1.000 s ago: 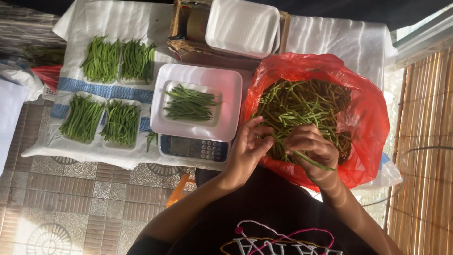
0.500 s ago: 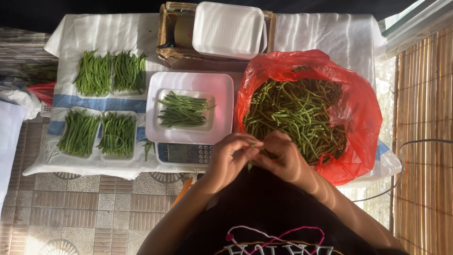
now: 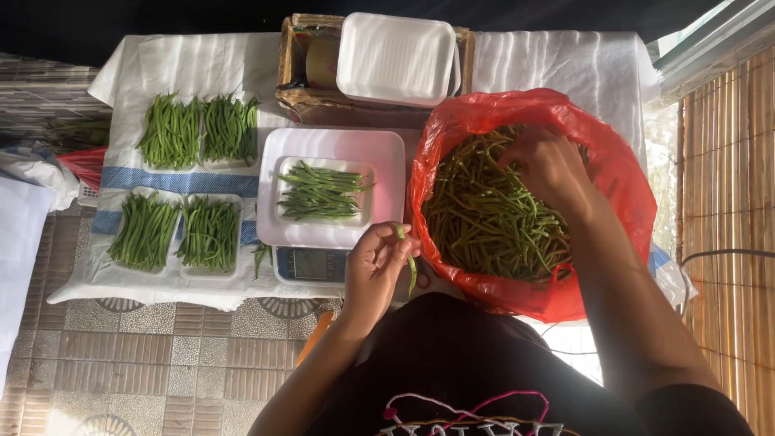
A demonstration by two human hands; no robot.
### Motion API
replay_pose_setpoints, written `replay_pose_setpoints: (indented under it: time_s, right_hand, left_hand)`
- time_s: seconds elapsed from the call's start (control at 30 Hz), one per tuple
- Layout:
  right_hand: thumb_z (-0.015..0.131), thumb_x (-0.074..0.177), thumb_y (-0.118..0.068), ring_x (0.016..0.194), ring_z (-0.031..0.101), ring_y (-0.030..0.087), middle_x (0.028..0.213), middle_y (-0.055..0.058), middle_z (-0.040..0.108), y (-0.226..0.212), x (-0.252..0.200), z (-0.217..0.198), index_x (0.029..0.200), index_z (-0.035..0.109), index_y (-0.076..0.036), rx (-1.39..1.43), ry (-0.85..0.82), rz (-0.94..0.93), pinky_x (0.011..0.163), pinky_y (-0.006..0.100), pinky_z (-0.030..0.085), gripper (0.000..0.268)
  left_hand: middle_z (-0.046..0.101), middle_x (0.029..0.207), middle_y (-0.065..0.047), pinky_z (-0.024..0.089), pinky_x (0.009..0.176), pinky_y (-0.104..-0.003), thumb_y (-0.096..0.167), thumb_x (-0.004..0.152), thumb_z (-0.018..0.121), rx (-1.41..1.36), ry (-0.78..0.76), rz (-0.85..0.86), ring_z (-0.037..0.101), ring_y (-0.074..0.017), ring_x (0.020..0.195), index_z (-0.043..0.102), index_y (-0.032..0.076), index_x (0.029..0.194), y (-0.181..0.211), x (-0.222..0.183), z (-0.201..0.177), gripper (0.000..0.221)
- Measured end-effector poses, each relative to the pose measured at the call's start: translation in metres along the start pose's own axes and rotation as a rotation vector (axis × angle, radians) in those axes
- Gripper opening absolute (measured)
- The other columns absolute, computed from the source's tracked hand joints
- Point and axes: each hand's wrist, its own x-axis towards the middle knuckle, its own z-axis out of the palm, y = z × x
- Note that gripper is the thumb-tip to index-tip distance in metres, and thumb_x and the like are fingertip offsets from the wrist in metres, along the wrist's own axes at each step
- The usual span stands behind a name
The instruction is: Sorting, trimming, and weighing green beans from a large plastic bag into individual trays.
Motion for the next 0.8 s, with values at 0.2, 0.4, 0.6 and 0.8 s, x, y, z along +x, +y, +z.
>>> replay_pose_setpoints:
  time_s: [0.2, 0.4, 0.6, 0.8]
  right_hand:
    - [0.062, 0.086, -0.005, 0.111, 0.061, 0.051, 0.111, 0.018, 0.070, -0.024, -0.016, -0.043, 0.095, 0.083, -0.015, -0.075, -0.214, -0.040, 0.091, 0.058, 0.050, 0.025]
    - [0.080, 0.092, -0.015, 0.118, 0.062, 0.044, 0.116, 0.013, 0.067, 0.008, -0.019, -0.029, 0.102, 0.081, -0.014, 0.269, 0.033, -0.078, 0.093, 0.052, 0.051, 0.011]
    - [0.075, 0.096, 0.013, 0.091, 0.070, 0.019, 0.105, 0.013, 0.075, -0.037, -0.037, -0.076, 0.115, 0.076, 0.001, 0.534, 0.234, -0.087, 0.081, 0.027, 0.058, 0.022]
    - [0.079, 0.095, 0.005, 0.099, 0.073, 0.019, 0.108, 0.014, 0.074, -0.056, -0.049, -0.085, 0.123, 0.068, 0.001, 0.736, 0.291, 0.092, 0.094, 0.028, 0.063, 0.030]
  left_hand:
    - [0.077, 0.096, -0.017, 0.062, 0.080, -0.030, 0.018, 0.100, 0.066, 0.020, 0.027, -0.054, 0.075, -0.0175, 0.085, 0.066, 0.000, 0.119, -0.004, -0.003, -0.005, 0.026]
    - [0.076, 0.101, -0.016, 0.063, 0.082, -0.033, 0.021, 0.099, 0.067, 0.024, -0.016, -0.058, 0.076, -0.0204, 0.091, 0.064, 0.002, 0.121, -0.009, -0.003, 0.004, 0.029]
    - [0.069, 0.113, -0.016, 0.067, 0.082, -0.032, 0.007, 0.099, 0.065, -0.123, -0.153, 0.031, 0.075, -0.0245, 0.101, 0.060, 0.001, 0.110, -0.009, 0.013, 0.028, 0.014]
    - [0.073, 0.107, -0.005, 0.061, 0.077, -0.025, 0.022, 0.094, 0.072, -0.053, -0.170, -0.070, 0.075, -0.0177, 0.082, 0.065, 0.009, 0.105, 0.016, 0.018, 0.048, 0.019]
